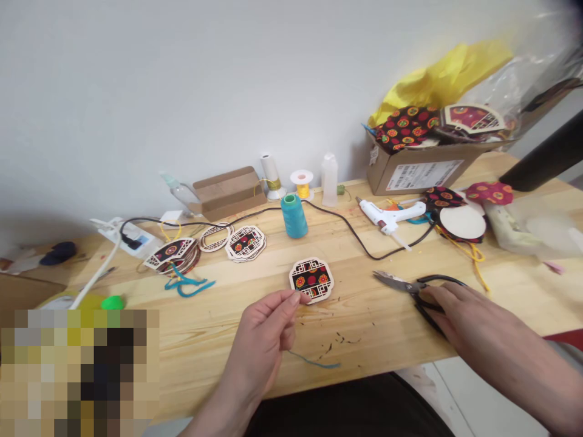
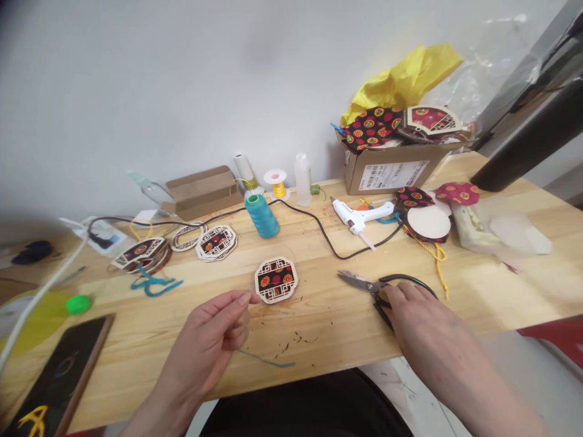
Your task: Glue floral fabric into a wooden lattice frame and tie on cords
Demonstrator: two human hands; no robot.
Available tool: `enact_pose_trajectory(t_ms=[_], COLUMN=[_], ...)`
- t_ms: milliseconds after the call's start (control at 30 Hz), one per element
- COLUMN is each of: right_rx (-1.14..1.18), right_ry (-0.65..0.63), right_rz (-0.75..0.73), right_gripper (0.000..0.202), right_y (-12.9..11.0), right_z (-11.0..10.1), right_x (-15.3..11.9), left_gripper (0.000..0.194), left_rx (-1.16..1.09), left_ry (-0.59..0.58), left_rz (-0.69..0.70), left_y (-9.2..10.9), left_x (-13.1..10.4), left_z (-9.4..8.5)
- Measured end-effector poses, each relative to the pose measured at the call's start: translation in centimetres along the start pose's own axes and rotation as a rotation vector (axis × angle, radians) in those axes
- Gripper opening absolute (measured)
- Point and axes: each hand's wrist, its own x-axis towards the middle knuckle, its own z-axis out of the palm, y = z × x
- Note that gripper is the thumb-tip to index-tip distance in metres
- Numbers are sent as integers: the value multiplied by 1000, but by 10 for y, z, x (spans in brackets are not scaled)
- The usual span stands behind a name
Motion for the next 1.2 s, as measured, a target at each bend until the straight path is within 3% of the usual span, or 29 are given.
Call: enact_pose_trajectory(t_ms=[233, 367, 500, 600, 667, 833, 1000, 1100, 1200], right_rx=[-103, -55, 264, 631, 742, 732, 654, 592, 567], right_ry=[35, -23, -69, -152, -228, -381, -546, -550, -545], right_rz=[-9, 80, 172, 127, 65, -8, 8, 11, 7], right_gripper=[35, 35, 32, 23, 20, 29, 10, 7, 19], right_y=[15, 14, -12, -38, -53, -76, -85, -87, -87], right_z=[13, 12, -1, -10, -15, -25, -28, -24, -20], right_x=[-2, -1, 1, -1, -2, 1, 11, 15, 19], left_gripper=[26, 27, 27, 26, 27, 25, 25, 25, 25], left_rx=[93, 120, 153, 142, 129, 117, 113, 146, 200], left_ry=[-2, -7, -7, -21, -30, -46, -45, -49, -71], left_rz=[41, 52, 63, 64, 67, 82, 82, 94, 105], left_y=[-4, -4, -4, -6, -7, -8, -8, -8, -8], left_x=[-1, -1, 1, 2, 2, -1, -2, -2, -3], left_z=[0, 0, -1, -2, -3, -5, -6, -5, -5])
